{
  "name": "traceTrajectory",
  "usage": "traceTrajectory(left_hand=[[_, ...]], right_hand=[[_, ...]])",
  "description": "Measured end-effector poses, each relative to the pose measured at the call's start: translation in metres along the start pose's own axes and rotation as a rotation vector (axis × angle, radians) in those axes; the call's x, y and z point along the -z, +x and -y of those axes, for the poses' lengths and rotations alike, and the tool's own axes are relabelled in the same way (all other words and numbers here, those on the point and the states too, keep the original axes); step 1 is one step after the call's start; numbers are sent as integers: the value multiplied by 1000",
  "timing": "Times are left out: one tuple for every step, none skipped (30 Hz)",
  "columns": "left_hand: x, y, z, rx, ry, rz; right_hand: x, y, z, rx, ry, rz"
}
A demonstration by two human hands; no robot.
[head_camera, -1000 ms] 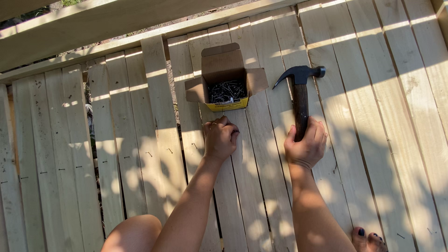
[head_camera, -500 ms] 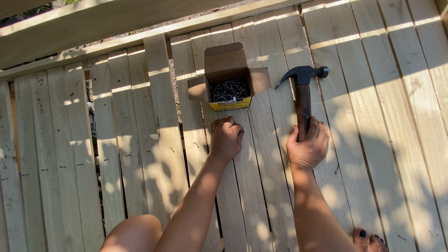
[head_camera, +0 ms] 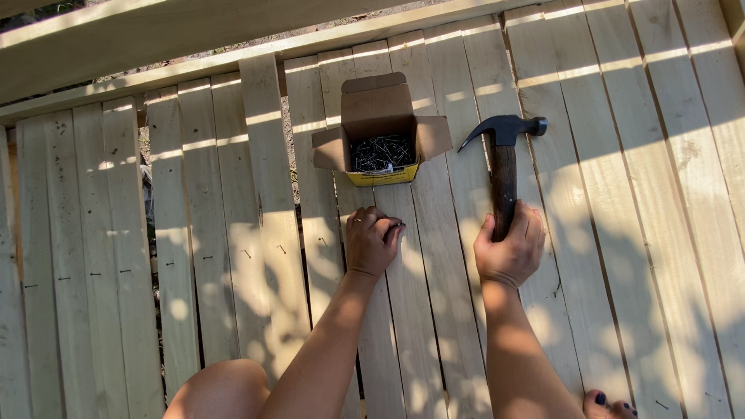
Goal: The person hammers nails into a slatted wooden frame outdoors. They take nails from an open cardboard box, position each nail on a wood slat, and drive it in with a hammer, working across different slats of the structure.
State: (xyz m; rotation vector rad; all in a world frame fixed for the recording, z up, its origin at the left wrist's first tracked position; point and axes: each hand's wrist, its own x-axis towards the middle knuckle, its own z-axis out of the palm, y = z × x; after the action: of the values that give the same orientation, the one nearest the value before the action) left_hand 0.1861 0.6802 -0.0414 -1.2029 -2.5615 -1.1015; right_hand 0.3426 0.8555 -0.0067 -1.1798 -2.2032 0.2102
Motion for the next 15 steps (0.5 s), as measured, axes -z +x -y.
traceTrajectory(left_hand=[[0,1,-1,-5,33,13],[1,2,-2,-6,21,8],[2,2,-3,-6,10,5],[3,3,-4,-3,-1,3],[4,3,-5,3,-2,2],[4,4,-5,8,-5,0],[5,5,-6,12,-7,-3],[5,6,-6,8,-3,-7],[5,6,-7,7,0,-10],[5,7,-7,8,4,-16],[5,7,-7,14,-9,-6],[5,8,-7,17,-20,3],[6,8,-7,21,-32,13],[7,9,-7,21,-31,16],[8,9,-8,23,-28,21]], right_hand=[[0,0,0,-7,-2,1],[0,0,0,-8,-3,3],[0,0,0,-10,-4,7],[0,0,0,-11,-4,13],[0,0,-1,-4,-13,11],[-1,-1,-2,2,-23,8],[-1,-1,-3,9,-33,3],[-1,-1,-3,-7,-27,1],[-1,-1,-3,-21,-23,1],[0,-2,-3,-33,-18,3],[1,-1,-2,-29,-25,6],[4,-1,-1,-26,-31,9],[6,1,1,-23,-38,11],[9,4,4,-34,-91,34],[13,7,7,-47,-144,60]])
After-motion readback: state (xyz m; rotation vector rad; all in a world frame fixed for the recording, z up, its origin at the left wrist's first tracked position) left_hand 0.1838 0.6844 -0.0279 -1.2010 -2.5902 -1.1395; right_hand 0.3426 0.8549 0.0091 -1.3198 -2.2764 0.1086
